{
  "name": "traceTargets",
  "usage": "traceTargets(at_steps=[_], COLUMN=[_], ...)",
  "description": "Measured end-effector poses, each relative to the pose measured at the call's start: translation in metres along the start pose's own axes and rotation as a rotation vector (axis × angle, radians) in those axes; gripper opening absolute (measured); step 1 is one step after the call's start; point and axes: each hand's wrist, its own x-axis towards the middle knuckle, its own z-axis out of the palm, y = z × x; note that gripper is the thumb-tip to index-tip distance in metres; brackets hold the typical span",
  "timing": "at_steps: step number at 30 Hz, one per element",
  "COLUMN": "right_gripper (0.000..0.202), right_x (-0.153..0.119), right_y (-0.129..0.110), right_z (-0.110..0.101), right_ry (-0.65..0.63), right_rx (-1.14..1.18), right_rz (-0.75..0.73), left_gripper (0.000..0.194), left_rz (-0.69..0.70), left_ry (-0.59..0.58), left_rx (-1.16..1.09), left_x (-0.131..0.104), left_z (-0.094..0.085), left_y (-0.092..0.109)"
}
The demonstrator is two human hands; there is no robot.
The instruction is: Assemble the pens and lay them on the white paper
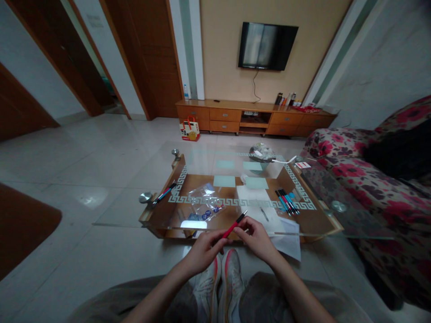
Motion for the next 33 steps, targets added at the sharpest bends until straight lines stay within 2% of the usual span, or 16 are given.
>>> traceTargets(at_steps=[5,7,9,11,13,17,19,21,23,26,33], right_gripper=[0.029,0.028,0.028,0.03,0.029,0.019,0.016,0.016,0.018,0.019,0.021], right_x=[-0.004,-0.002,0.003,0.01,0.018,0.033,0.038,0.042,0.044,0.046,0.048], right_y=[0.005,0.005,0.004,0.004,0.006,0.022,0.035,0.048,0.06,0.07,0.067], right_z=[0.012,0.01,-0.001,-0.022,-0.054,-0.125,-0.151,-0.167,-0.173,-0.171,-0.154], right_ry=[-0.063,-0.039,0.023,0.117,0.235,0.505,0.517,0.563,0.573,0.555,0.56], right_rx=[-0.007,0.025,0.076,0.128,0.071,-0.501,-0.765,-0.944,-1.014,-1.061,-1.15], right_rz=[-0.021,-0.001,0.027,0.046,0.066,0.022,-0.026,-0.066,-0.088,-0.074,-0.024], left_gripper=[0.041,0.043,0.047,0.049,0.048,0.044,0.042,0.04,0.039,0.037,0.036], left_rz=[0.011,0.006,0.006,0.005,-0.004,-0.018,-0.012,-0.009,-0.011,-0.015,-0.026], left_ry=[-0.035,-0.039,-0.018,0.014,0.036,0.06,0.07,0.072,0.073,0.077,0.075], left_rx=[-0.019,-0.004,0.014,0.019,0.016,0.022,0.025,0.029,0.04,0.06,0.089], left_x=[0.0,-0.001,-0.002,-0.004,-0.004,-0.003,-0.003,-0.002,-0.001,-0.001,-0.001], left_z=[0.001,0.002,0.002,0.003,0.002,0.0,-0.002,-0.002,-0.003,-0.003,-0.003], left_y=[0.003,0.0,-0.004,-0.008,-0.01,-0.008,-0.006,-0.004,-0.004,-0.005,-0.005])
